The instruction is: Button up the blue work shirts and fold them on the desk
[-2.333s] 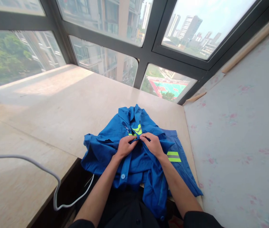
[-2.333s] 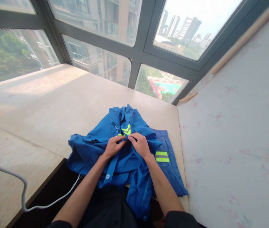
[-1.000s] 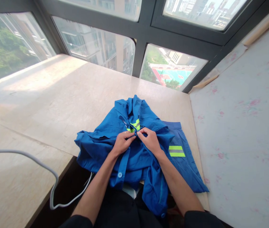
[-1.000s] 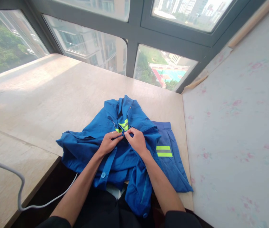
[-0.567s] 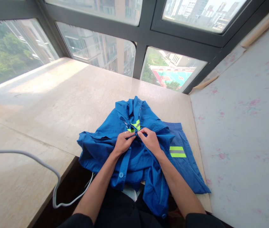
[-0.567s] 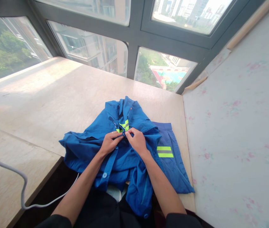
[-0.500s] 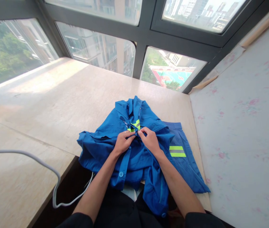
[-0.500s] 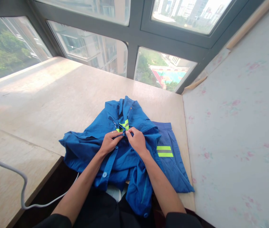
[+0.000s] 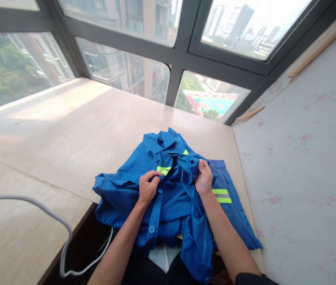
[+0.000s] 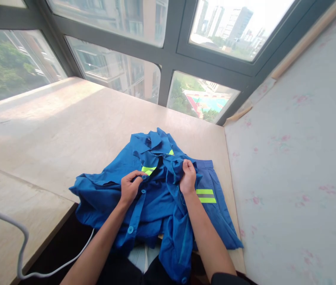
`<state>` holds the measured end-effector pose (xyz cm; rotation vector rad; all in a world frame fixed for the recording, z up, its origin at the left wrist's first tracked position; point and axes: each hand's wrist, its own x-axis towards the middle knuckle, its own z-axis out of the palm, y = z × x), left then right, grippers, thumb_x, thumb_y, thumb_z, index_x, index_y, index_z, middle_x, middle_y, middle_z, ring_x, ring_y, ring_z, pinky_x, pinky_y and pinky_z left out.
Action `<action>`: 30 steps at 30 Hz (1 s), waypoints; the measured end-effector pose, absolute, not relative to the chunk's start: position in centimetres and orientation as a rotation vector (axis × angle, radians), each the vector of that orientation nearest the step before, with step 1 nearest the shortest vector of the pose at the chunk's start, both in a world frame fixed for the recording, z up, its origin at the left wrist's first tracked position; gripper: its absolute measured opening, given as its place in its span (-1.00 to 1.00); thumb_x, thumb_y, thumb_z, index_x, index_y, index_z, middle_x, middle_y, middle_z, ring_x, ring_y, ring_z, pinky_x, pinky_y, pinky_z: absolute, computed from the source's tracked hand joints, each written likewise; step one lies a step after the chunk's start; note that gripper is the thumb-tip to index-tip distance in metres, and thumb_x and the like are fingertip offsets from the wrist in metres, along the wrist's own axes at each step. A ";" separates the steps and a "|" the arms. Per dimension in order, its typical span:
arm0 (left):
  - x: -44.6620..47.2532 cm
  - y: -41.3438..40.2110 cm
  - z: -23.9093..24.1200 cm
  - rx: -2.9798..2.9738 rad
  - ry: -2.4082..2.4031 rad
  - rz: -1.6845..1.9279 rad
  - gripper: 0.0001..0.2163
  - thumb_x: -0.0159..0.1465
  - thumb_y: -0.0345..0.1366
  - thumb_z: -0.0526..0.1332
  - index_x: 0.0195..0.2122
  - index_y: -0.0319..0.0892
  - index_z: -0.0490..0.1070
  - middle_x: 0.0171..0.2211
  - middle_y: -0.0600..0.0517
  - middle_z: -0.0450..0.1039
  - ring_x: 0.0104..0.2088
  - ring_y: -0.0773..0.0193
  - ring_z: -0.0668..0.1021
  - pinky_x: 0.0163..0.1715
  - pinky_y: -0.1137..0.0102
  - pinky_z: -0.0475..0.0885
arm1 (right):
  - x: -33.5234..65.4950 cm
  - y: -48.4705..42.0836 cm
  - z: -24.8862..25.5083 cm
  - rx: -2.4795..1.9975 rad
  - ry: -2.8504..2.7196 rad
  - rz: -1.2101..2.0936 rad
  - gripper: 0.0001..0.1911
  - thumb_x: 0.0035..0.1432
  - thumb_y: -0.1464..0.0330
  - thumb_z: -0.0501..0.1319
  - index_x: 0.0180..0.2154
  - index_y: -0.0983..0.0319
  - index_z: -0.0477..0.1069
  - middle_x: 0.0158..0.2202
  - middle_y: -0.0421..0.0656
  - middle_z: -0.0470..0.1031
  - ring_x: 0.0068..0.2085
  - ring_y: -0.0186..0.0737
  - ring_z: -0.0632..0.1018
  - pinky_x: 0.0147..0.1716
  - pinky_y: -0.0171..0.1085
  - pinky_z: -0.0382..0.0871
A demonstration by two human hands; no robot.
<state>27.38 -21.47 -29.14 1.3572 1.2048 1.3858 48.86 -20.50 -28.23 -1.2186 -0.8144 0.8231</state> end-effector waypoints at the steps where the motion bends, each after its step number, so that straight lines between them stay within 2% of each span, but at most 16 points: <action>1: 27.1 -21.4 -29.2 1.335 1.240 1.409 -0.84 0.11 -0.40 0.17 -0.48 -0.14 0.56 -0.48 0.07 0.56 -0.42 0.26 0.54 -0.33 0.37 0.45 | 49.3 -20.3 -28.3 -1.184 -0.758 0.833 -0.57 0.06 -0.03 0.27 -0.42 0.16 0.25 -0.53 -0.32 0.24 -0.49 -0.33 0.31 -0.44 -0.32 0.27; 5: 26.6 -21.1 -29.1 1.510 1.308 1.331 -0.76 0.19 -0.35 0.10 -0.58 -0.15 0.48 -0.55 0.04 0.48 -0.48 0.27 0.48 -0.42 0.38 0.37 | 50.1 -19.9 -28.6 -1.123 -0.749 0.890 -0.60 0.07 0.02 0.28 -0.46 0.16 0.23 -0.53 -0.32 0.26 -0.49 -0.31 0.34 -0.44 -0.31 0.30; 8: 27.0 -20.5 -28.5 1.843 1.351 1.079 -0.65 0.28 -0.16 0.14 -0.61 -0.15 0.44 -0.56 0.01 0.45 -0.47 0.25 0.47 -0.41 0.37 0.32 | 50.1 -20.0 -28.9 -1.146 -0.819 0.897 -0.63 0.14 0.05 0.21 -0.49 0.15 0.22 -0.54 -0.31 0.28 -0.48 -0.29 0.35 -0.42 -0.28 0.32; 10: 27.5 -20.1 -27.8 1.949 1.476 0.910 -0.57 0.29 -0.01 0.16 -0.64 -0.15 0.40 -0.59 -0.02 0.42 -0.47 0.21 0.47 -0.41 0.36 0.29 | 50.0 -19.9 -29.0 -1.158 -0.821 0.907 -0.63 0.14 0.07 0.21 -0.51 0.15 0.21 -0.54 -0.30 0.28 -0.49 -0.29 0.35 -0.41 -0.27 0.33; 12: 28.1 -19.6 -27.0 1.989 1.621 0.761 -0.58 0.26 0.04 0.18 -0.61 -0.14 0.40 -0.55 -0.05 0.44 -0.43 0.15 0.49 -0.38 0.33 0.29 | 49.8 -19.9 -29.1 -1.162 -0.787 0.919 -0.64 0.10 0.08 0.24 -0.52 0.15 0.21 -0.55 -0.31 0.28 -0.50 -0.30 0.33 -0.42 -0.28 0.33; 16: 29.5 -18.5 -24.8 2.114 1.787 0.733 -0.80 0.20 -0.15 0.30 -0.25 -0.16 0.46 -0.23 -0.16 0.49 -0.15 -0.04 0.49 -0.22 0.22 0.31 | 49.2 -19.9 -28.8 -1.168 -0.694 0.903 -0.67 0.01 0.13 0.31 -0.51 0.17 0.24 -0.53 -0.32 0.28 -0.49 -0.34 0.30 -0.43 -0.32 0.30; 20: 30.9 -16.9 -24.5 2.255 1.644 0.818 -0.72 0.20 -0.26 0.29 -0.07 -0.17 0.41 0.00 -0.23 0.42 0.03 -0.11 0.40 -0.06 0.11 0.26 | 48.5 -20.0 -28.5 -1.218 -0.721 0.858 -0.68 -0.01 0.14 0.33 -0.47 0.19 0.28 -0.50 -0.31 0.31 -0.45 -0.34 0.32 -0.40 -0.33 0.30; 24: 31.5 -15.5 -27.2 2.210 1.675 0.798 -0.59 0.21 -0.23 0.26 0.07 -0.21 0.35 0.01 -0.27 0.44 0.09 -0.14 0.37 0.02 0.05 0.21 | 47.9 -20.4 -28.4 -1.380 -0.900 0.753 -0.70 0.09 0.11 0.27 -0.41 0.20 0.34 -0.48 -0.27 0.35 -0.42 -0.31 0.37 -0.38 -0.32 0.34; 26: 31.5 -15.2 -28.7 2.163 1.694 0.849 -0.55 0.23 -0.21 0.24 0.13 -0.22 0.33 0.01 -0.27 0.46 0.11 -0.13 0.38 0.05 0.06 0.19 | 47.6 -20.7 -27.9 -1.458 -1.052 0.670 -0.75 0.13 0.15 0.24 -0.32 0.20 0.38 -0.41 -0.21 0.41 -0.37 -0.25 0.43 -0.33 -0.28 0.39; 28: 31.3 -15.1 -29.7 2.118 1.683 0.928 -0.55 0.24 -0.23 0.22 0.15 -0.21 0.33 0.02 -0.26 0.48 0.10 -0.12 0.39 0.05 0.07 0.19 | 47.0 -21.0 -26.9 -1.498 -1.282 0.513 -0.81 0.18 0.25 0.19 -0.19 0.19 0.41 -0.27 -0.12 0.48 -0.23 -0.16 0.50 -0.21 -0.20 0.43; 30: 31.1 -15.0 -30.1 2.074 1.672 0.975 -0.54 0.23 -0.25 0.22 0.16 -0.20 0.34 0.03 -0.25 0.49 0.06 -0.12 0.43 0.04 0.07 0.20 | 46.2 -21.2 -25.4 -1.489 -1.571 0.297 -0.75 0.19 0.41 0.11 -0.11 0.17 0.45 -0.10 -0.04 0.49 -0.04 -0.08 0.49 -0.03 -0.10 0.39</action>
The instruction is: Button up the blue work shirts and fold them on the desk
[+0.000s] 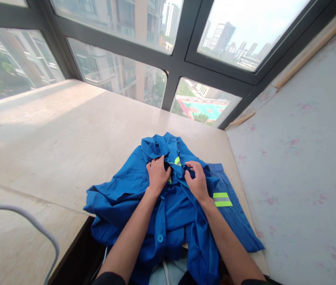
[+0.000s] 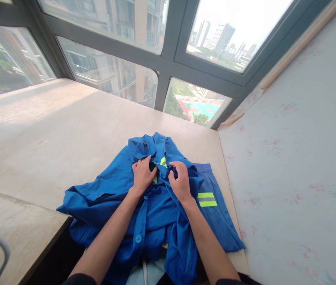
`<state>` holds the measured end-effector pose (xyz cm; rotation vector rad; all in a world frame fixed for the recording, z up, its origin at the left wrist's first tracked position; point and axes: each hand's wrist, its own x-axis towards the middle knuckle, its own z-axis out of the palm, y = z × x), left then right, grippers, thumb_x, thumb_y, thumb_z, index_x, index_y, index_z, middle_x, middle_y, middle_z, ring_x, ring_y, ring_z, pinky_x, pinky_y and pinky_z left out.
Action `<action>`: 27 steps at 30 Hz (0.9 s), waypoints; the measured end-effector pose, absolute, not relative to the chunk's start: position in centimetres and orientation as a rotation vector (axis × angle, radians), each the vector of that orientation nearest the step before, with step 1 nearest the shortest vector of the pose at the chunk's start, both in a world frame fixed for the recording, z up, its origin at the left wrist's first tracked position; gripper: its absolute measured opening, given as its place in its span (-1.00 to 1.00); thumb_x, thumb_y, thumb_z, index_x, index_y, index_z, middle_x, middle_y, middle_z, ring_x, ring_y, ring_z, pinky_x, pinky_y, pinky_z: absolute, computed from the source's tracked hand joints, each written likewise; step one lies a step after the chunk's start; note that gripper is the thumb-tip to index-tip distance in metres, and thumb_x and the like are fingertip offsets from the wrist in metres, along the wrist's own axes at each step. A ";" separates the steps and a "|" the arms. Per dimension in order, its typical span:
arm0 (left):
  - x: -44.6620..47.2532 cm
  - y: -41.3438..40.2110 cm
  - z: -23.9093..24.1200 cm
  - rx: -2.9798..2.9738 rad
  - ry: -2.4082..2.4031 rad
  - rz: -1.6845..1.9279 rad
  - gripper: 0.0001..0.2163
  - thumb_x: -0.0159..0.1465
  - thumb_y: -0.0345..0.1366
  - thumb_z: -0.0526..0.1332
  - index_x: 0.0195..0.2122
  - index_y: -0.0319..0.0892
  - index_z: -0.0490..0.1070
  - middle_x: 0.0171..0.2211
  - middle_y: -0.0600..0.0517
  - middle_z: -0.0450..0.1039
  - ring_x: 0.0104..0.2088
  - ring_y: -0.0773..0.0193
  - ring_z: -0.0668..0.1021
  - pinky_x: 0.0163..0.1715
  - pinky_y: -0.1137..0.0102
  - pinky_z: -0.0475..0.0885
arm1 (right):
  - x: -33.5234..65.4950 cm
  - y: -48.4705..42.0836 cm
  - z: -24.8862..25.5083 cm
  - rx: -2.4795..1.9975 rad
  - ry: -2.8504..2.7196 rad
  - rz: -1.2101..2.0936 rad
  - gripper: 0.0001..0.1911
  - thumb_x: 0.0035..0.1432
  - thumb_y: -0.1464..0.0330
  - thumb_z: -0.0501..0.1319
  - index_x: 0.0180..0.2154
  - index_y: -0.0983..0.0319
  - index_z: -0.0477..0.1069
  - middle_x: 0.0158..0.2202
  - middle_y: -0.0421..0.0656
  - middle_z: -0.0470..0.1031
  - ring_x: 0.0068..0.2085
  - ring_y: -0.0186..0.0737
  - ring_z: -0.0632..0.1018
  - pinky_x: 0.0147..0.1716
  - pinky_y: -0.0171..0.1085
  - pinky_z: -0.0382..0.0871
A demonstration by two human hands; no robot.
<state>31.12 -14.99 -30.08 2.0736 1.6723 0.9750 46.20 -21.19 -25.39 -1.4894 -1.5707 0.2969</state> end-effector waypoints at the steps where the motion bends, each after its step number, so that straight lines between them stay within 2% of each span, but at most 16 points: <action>1: 31.0 -14.9 -30.1 2.053 1.667 0.985 -0.54 0.22 -0.25 0.22 0.15 -0.19 0.34 0.02 -0.24 0.50 0.04 -0.12 0.45 0.03 0.07 0.21 | 45.7 -21.1 -24.6 -1.461 -1.731 0.210 -0.67 0.17 0.49 0.07 -0.09 0.15 0.47 -0.03 -0.04 0.49 0.05 -0.06 0.46 0.06 -0.06 0.33; 4: 30.6 -14.6 -30.0 1.959 1.641 1.003 -0.57 0.21 -0.31 0.21 0.13 -0.16 0.37 0.02 -0.20 0.52 0.02 -0.11 0.48 0.02 0.08 0.23 | 44.0 -20.0 -22.8 -1.291 -2.206 0.243 -0.50 0.11 0.59 0.02 0.00 0.13 0.49 0.05 -0.08 0.50 0.11 -0.09 0.44 0.13 -0.06 0.26; 6: 30.3 -14.3 -30.0 1.856 1.598 1.032 -0.59 0.19 -0.37 0.19 0.10 -0.13 0.40 -0.04 -0.14 0.56 -0.01 -0.06 0.50 0.02 0.10 0.25 | 43.0 -18.4 -22.5 -1.251 -2.405 0.356 -0.53 0.14 0.54 0.07 0.05 0.17 0.47 0.03 -0.05 0.53 0.04 -0.09 0.49 0.07 -0.11 0.32; 10: 29.7 -13.8 -30.1 1.660 1.481 1.158 -0.58 0.11 -0.50 0.17 0.02 -0.13 0.44 -0.13 -0.04 0.60 -0.03 0.05 0.55 0.06 0.14 0.32 | 42.6 -14.7 -23.5 -1.534 -2.476 0.336 -0.70 0.20 0.44 0.13 -0.06 0.22 0.51 -0.10 -0.01 0.58 -0.10 -0.06 0.55 -0.10 -0.18 0.38; 15: 29.5 -13.6 -30.5 1.560 1.439 1.282 -0.54 0.05 -0.54 0.12 -0.01 -0.16 0.43 -0.13 -0.04 0.59 -0.03 0.10 0.56 0.08 0.17 0.35 | 43.7 -12.2 -25.1 -1.654 -2.545 0.222 -0.70 0.10 0.44 0.26 -0.08 0.21 0.48 -0.15 -0.03 0.57 -0.15 -0.04 0.57 -0.26 -0.24 0.35; 18: 29.6 -13.7 -30.5 1.584 1.467 1.286 -0.56 0.05 -0.54 0.10 -0.02 -0.17 0.43 -0.13 -0.04 0.59 -0.03 0.10 0.55 0.09 0.18 0.35 | 43.9 -12.0 -25.8 -1.699 -2.441 0.210 -0.77 0.12 0.39 0.30 -0.13 0.18 0.46 -0.23 -0.09 0.59 -0.20 -0.09 0.58 -0.30 -0.27 0.33; 22: 29.7 -13.9 -30.4 1.647 1.547 1.252 -0.60 0.09 -0.50 0.12 -0.02 -0.15 0.43 -0.14 -0.02 0.59 -0.04 0.12 0.54 0.07 0.19 0.35 | 44.0 -12.3 -26.7 -1.696 -2.342 0.215 -0.86 0.22 0.42 0.20 -0.16 0.17 0.43 -0.25 -0.14 0.60 -0.22 -0.16 0.58 -0.30 -0.31 0.31; 27: 30.0 -14.5 -30.1 1.897 1.615 1.142 -0.61 0.15 -0.28 0.27 0.04 -0.12 0.39 -0.01 -0.07 0.53 0.03 0.05 0.49 0.05 0.18 0.32 | 45.0 -12.2 -27.7 -1.628 -2.154 0.380 -0.85 0.23 0.42 0.14 -0.18 0.18 0.44 -0.26 -0.14 0.59 -0.22 -0.18 0.57 -0.25 -0.29 0.35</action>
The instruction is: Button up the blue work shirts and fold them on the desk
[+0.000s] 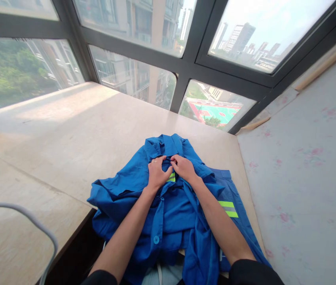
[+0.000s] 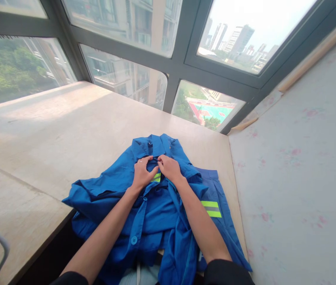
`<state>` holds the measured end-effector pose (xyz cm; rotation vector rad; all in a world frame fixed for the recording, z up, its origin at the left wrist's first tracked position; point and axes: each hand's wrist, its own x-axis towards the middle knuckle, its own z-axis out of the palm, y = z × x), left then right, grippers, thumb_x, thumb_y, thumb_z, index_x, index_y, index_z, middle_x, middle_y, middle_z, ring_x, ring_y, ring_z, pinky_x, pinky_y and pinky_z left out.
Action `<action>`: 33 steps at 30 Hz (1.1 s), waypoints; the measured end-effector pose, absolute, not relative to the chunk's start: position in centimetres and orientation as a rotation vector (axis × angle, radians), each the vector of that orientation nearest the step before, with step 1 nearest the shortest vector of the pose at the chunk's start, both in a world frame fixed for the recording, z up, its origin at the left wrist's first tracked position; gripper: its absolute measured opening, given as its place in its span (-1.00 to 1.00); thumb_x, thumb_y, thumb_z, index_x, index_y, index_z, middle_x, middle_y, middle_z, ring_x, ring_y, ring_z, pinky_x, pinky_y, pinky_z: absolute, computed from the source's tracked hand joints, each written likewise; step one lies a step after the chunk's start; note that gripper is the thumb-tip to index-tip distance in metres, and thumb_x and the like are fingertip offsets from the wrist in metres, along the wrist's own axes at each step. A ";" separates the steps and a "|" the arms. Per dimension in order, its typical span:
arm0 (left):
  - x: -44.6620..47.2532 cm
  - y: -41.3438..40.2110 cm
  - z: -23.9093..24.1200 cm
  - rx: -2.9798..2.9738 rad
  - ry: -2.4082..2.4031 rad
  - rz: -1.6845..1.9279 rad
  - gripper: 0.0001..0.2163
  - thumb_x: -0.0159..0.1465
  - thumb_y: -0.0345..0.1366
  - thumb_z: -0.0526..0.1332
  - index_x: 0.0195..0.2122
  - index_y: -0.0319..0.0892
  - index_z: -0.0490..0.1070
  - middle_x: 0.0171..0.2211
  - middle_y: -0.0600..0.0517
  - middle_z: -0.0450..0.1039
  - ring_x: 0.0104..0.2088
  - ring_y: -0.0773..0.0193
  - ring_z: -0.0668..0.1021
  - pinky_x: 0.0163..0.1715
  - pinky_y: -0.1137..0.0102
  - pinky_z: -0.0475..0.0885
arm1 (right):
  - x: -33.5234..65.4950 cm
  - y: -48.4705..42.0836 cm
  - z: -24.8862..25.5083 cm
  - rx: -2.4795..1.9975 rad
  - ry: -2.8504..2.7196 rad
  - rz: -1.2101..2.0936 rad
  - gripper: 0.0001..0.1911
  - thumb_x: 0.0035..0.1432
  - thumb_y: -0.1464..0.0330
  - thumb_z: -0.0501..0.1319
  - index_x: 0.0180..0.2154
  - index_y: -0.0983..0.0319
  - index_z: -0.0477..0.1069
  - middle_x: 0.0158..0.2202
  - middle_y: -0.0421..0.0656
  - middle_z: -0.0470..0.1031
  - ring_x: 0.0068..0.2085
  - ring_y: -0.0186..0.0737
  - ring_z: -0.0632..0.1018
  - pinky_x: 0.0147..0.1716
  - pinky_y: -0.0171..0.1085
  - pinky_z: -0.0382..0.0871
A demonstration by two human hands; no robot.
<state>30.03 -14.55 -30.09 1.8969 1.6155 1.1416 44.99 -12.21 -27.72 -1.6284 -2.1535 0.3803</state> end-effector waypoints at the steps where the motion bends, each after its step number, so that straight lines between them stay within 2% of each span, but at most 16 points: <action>1: 30.1 -14.7 -30.1 1.971 1.615 1.103 -0.58 0.15 -0.24 0.29 0.06 -0.12 0.38 0.02 -0.08 0.50 0.06 0.03 0.48 0.05 0.17 0.30 | 45.3 -12.1 -27.9 -1.600 -2.089 0.466 -0.86 0.21 0.41 0.15 -0.18 0.18 0.44 -0.28 -0.16 0.58 -0.25 -0.19 0.57 -0.26 -0.29 0.36; 3: 30.3 -14.9 -30.1 2.095 1.620 1.022 -0.53 0.16 -0.18 0.31 0.10 -0.12 0.36 0.07 -0.12 0.47 0.09 -0.01 0.45 0.06 0.14 0.27 | 46.0 -11.7 -28.4 -1.508 -1.955 0.668 -0.86 0.19 0.37 0.16 -0.21 0.19 0.44 -0.32 -0.17 0.57 -0.31 -0.22 0.56 -0.27 -0.28 0.39; 6: 30.6 -14.9 -30.2 2.176 1.676 0.933 -0.53 0.18 -0.16 0.29 0.10 -0.17 0.36 0.04 -0.17 0.48 0.07 -0.04 0.45 0.04 0.12 0.26 | 46.9 -11.3 -28.9 -1.333 -1.782 0.929 -0.82 0.15 0.28 0.20 -0.23 0.23 0.45 -0.33 -0.16 0.54 -0.33 -0.25 0.54 -0.28 -0.27 0.42; 15: 30.6 -14.7 -29.8 2.195 1.663 0.981 -0.74 0.25 -0.40 0.14 -0.07 -0.12 0.50 -0.13 -0.04 0.57 -0.10 0.09 0.52 -0.10 0.19 0.27 | 47.8 -11.4 -29.1 -1.142 -1.545 1.278 -0.70 0.05 0.17 0.32 -0.23 0.22 0.48 -0.39 -0.21 0.53 -0.43 -0.33 0.47 -0.42 -0.33 0.38; 20: 30.4 -14.6 -29.7 2.101 1.612 1.055 -0.77 0.22 -0.43 0.12 -0.19 -0.12 0.54 -0.23 0.00 0.58 -0.15 0.15 0.54 -0.13 0.23 0.29 | 47.5 -11.7 -29.2 -1.150 -1.574 1.222 -0.73 0.05 0.18 0.32 -0.27 0.21 0.44 -0.41 -0.21 0.50 -0.44 -0.30 0.46 -0.42 -0.29 0.40; 27: 30.3 -14.7 -29.6 2.074 1.534 1.091 -0.87 0.20 -0.30 0.23 -0.24 -0.12 0.52 -0.28 0.01 0.58 -0.17 0.15 0.55 -0.11 0.25 0.31 | 47.0 -12.3 -29.1 -1.204 -1.697 0.902 -0.83 0.14 0.23 0.25 -0.31 0.19 0.42 -0.37 -0.20 0.50 -0.35 -0.24 0.50 -0.30 -0.25 0.41; 31: 30.2 -14.6 -29.6 2.049 1.547 1.077 -0.85 0.22 -0.18 0.26 -0.27 -0.12 0.51 -0.28 -0.01 0.59 -0.17 0.14 0.56 -0.11 0.24 0.33 | 46.9 -12.7 -28.6 -1.196 -1.800 0.761 -0.85 0.19 0.25 0.21 -0.32 0.19 0.43 -0.36 -0.18 0.52 -0.33 -0.22 0.51 -0.27 -0.25 0.41; 33: 30.2 -14.5 -29.8 2.053 1.556 1.059 -0.86 0.22 -0.19 0.26 -0.26 -0.12 0.52 -0.27 -0.01 0.60 -0.17 0.14 0.57 -0.11 0.25 0.33 | 46.7 -12.8 -28.6 -1.182 -1.861 0.675 -0.87 0.21 0.28 0.19 -0.30 0.19 0.43 -0.34 -0.16 0.53 -0.31 -0.20 0.53 -0.26 -0.24 0.42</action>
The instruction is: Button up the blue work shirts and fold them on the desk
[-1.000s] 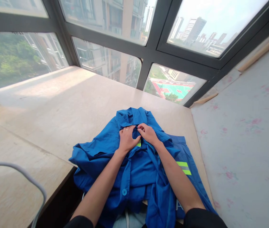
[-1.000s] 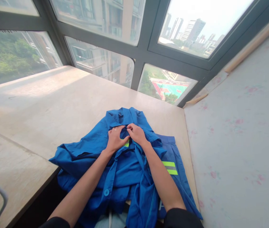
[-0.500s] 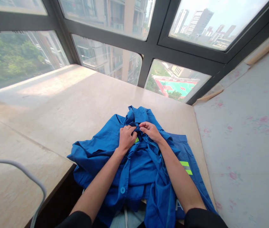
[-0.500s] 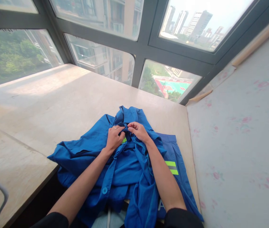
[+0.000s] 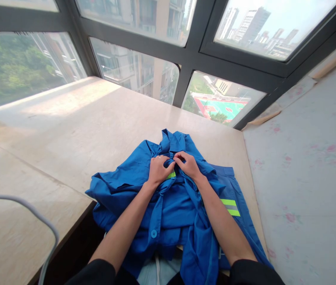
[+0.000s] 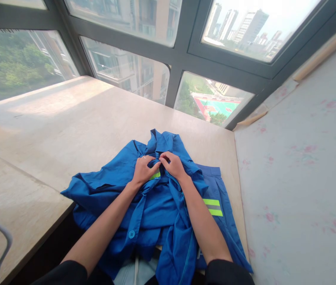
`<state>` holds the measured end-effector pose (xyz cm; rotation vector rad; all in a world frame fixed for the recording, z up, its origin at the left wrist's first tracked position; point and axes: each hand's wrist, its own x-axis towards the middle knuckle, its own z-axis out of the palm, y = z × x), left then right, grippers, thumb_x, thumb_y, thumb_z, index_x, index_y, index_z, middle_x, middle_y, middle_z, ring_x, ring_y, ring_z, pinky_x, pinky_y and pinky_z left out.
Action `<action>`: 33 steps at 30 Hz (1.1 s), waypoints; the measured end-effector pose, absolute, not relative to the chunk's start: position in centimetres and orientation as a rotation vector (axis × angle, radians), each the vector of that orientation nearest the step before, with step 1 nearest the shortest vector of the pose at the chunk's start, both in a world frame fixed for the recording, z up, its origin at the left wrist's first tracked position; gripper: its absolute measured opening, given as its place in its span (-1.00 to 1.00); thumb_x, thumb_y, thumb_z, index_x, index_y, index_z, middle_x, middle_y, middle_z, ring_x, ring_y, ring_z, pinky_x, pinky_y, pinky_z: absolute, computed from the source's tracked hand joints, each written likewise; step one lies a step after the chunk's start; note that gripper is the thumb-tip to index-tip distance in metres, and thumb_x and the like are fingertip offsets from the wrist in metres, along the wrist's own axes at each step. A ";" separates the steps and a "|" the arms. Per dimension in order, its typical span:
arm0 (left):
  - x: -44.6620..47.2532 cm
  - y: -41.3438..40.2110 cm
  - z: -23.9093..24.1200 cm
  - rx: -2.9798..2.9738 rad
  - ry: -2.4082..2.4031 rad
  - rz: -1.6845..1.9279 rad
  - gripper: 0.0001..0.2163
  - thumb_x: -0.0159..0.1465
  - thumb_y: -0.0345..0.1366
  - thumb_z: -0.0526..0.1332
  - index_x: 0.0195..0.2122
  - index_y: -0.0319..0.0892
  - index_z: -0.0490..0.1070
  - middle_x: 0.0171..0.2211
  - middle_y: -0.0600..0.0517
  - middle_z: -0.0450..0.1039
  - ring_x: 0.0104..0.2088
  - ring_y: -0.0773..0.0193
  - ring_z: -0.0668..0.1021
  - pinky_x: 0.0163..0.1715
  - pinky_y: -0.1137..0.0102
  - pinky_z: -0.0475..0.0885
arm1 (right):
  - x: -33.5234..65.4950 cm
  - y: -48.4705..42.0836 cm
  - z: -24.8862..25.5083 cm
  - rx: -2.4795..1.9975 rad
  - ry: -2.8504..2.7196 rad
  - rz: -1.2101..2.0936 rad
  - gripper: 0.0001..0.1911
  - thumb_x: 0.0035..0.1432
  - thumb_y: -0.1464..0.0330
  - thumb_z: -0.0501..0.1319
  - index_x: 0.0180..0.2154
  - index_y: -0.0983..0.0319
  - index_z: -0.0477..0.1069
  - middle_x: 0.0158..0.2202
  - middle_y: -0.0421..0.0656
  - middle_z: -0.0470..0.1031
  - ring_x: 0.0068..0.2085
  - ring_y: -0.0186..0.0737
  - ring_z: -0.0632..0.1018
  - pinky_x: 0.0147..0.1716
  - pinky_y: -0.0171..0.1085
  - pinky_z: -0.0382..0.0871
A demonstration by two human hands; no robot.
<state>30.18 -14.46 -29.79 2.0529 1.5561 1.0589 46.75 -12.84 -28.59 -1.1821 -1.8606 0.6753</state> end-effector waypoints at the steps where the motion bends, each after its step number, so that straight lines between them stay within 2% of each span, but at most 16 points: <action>1: 30.2 -14.4 -29.9 2.060 1.557 1.048 -0.87 0.22 -0.23 0.26 -0.26 -0.12 0.52 -0.27 -0.01 0.60 -0.16 0.14 0.57 -0.11 0.25 0.34 | 46.7 -12.9 -28.7 -1.177 -1.889 0.636 -0.89 0.20 0.30 0.18 -0.29 0.19 0.43 -0.33 -0.15 0.53 -0.31 -0.20 0.53 -0.25 -0.24 0.43; 6: 30.1 -14.1 -30.2 2.095 1.560 0.998 -0.85 0.19 -0.34 0.22 -0.25 -0.14 0.56 -0.29 -0.01 0.61 -0.20 0.15 0.58 -0.14 0.27 0.34 | 46.5 -13.1 -29.0 -1.205 -1.999 0.472 -0.85 0.14 0.37 0.17 -0.20 0.19 0.41 -0.28 -0.13 0.53 -0.29 -0.19 0.55 -0.21 -0.23 0.45; 11: 30.0 -14.0 -30.2 2.089 1.557 0.995 -0.82 0.22 -0.35 0.15 -0.30 -0.13 0.58 -0.34 0.00 0.60 -0.25 0.18 0.57 -0.16 0.30 0.35 | 46.1 -13.5 -28.8 -1.336 -2.017 0.369 -0.91 0.13 0.38 0.18 -0.27 0.18 0.38 -0.34 -0.16 0.50 -0.33 -0.20 0.53 -0.28 -0.27 0.41; 15: 30.0 -13.9 -30.3 2.080 1.548 0.969 -0.79 0.22 -0.37 0.12 -0.36 -0.10 0.58 -0.36 0.02 0.60 -0.26 0.20 0.57 -0.15 0.32 0.36 | 46.0 -13.5 -28.8 -1.302 -2.084 0.305 -0.90 0.16 0.40 0.15 -0.29 0.17 0.44 -0.30 -0.10 0.54 -0.25 -0.15 0.53 -0.22 -0.25 0.40; 19: 30.0 -13.8 -30.2 2.075 1.547 0.967 -0.77 0.23 -0.39 0.10 -0.33 -0.11 0.59 -0.33 0.02 0.61 -0.25 0.22 0.57 -0.14 0.33 0.35 | 46.0 -13.4 -29.0 -1.265 -2.128 0.264 -0.82 0.20 0.41 0.13 -0.24 0.18 0.51 -0.25 -0.07 0.58 -0.20 -0.12 0.55 -0.16 -0.22 0.41; 25: 30.1 -14.0 -29.9 2.103 1.549 0.940 -0.79 0.27 -0.34 0.10 -0.33 -0.13 0.56 -0.32 0.00 0.60 -0.22 0.18 0.57 -0.16 0.31 0.34 | 45.9 -13.2 -29.5 -1.343 -2.120 0.220 -0.74 0.20 0.42 0.11 -0.18 0.23 0.56 -0.21 0.00 0.61 -0.18 -0.03 0.58 -0.12 -0.14 0.44; 33: 30.2 -14.2 -29.6 2.096 1.557 0.935 -0.82 0.27 -0.32 0.12 -0.32 -0.14 0.54 -0.31 -0.01 0.59 -0.22 0.17 0.56 -0.14 0.29 0.34 | 45.9 -13.1 -29.6 -1.403 -2.085 0.221 -0.76 0.17 0.43 0.15 -0.21 0.18 0.58 -0.21 -0.04 0.64 -0.18 -0.06 0.60 -0.13 -0.17 0.45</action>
